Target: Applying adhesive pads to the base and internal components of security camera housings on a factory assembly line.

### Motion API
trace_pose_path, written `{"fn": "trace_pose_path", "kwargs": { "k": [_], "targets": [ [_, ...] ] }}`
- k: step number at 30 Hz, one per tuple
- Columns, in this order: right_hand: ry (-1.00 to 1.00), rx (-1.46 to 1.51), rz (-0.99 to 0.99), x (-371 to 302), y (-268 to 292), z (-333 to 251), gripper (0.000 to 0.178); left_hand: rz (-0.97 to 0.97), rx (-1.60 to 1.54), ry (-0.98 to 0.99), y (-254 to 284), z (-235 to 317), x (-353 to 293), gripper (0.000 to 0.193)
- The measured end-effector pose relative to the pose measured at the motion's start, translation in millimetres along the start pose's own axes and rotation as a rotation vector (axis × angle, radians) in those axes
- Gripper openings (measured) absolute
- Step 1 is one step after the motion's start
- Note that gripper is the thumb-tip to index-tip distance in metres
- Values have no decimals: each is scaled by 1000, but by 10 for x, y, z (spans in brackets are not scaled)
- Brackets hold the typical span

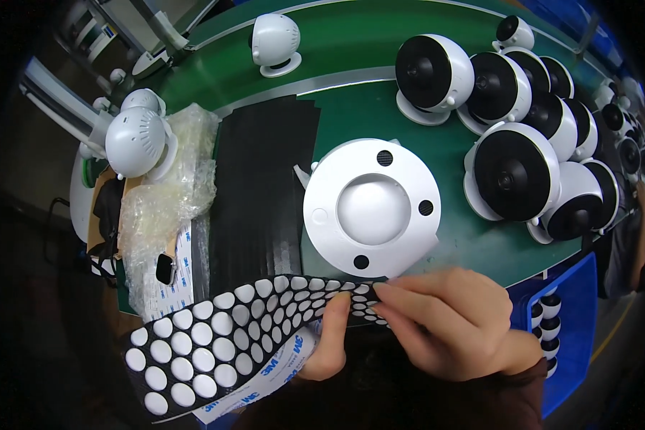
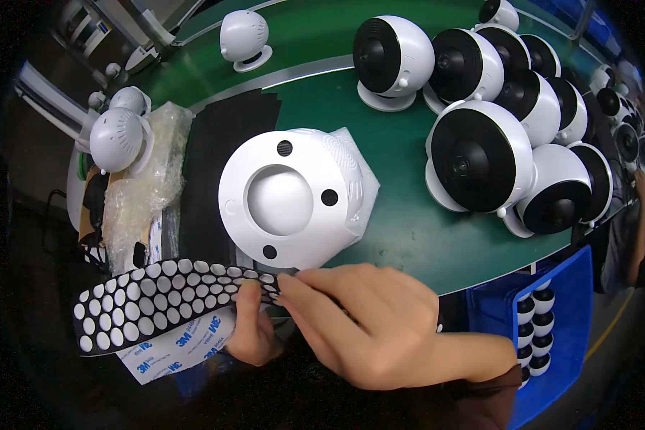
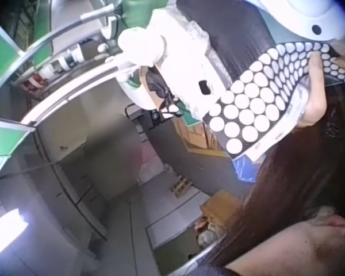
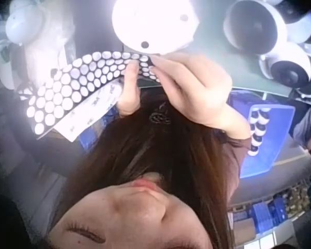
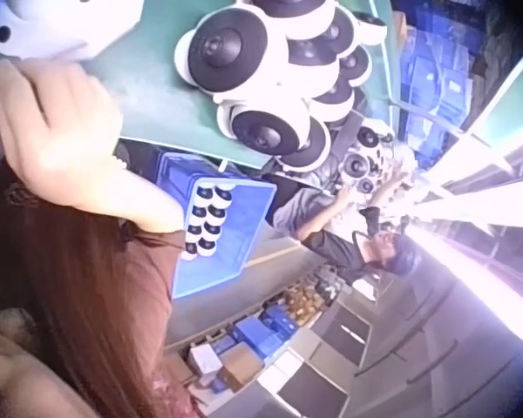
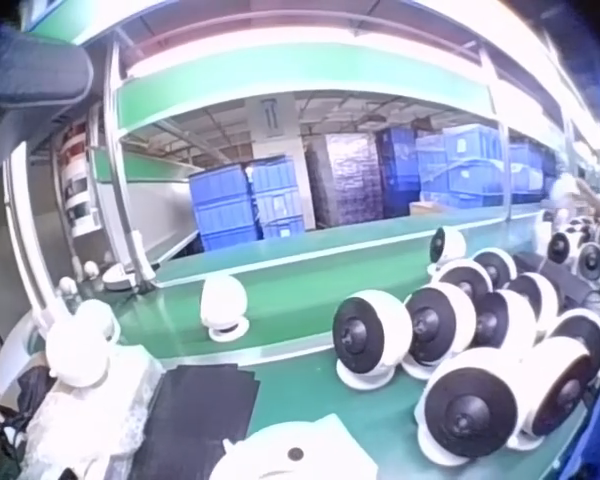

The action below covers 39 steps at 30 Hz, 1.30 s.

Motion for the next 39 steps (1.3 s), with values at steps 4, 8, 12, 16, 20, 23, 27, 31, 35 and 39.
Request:
{"fn": "trace_pose_path", "kwargs": {
  "k": [4,8,12,16,20,23,27,31,35,39],
  "targets": [
    [18,-122,89,-50,51,-100,22,-96,106,119,-57,94,36,26],
    [-154,-3,77,-26,83,-51,19,-172,223,240,-80,298,88,28],
    [-246,132,34,-5,50,18,20,-239,335,365,-75,491,170,31],
    [-155,-96,71,13,75,-103,17,-333,438,490,-90,608,230,33],
    [-158,133,-63,181,135,-134,15,-116,287,63,151,282,-80,30],
    [-189,101,-61,398,219,34,12,22,-449,-345,-62,296,120,38],
    [-78,125,-106,665,15,147,9,-158,-666,-99,-202,389,231,58],
    [-46,-39,-183,798,-76,144,10,-331,-728,-189,-301,408,278,69],
    [-69,-40,-233,880,-98,75,11,-369,-668,-155,-237,424,242,69],
    [-63,-60,-277,866,-150,86,11,-173,-794,85,-270,355,234,39]
  ]
}}
Point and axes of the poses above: each hand's wrist, its own x-axis towards the middle knuckle, its own y-axis out of the back of the hand, z = x × y, the point moved 5 cm from there along x, towards the middle knuckle, and after that the axes turned 1 degree about y, right-handed, at the moved point
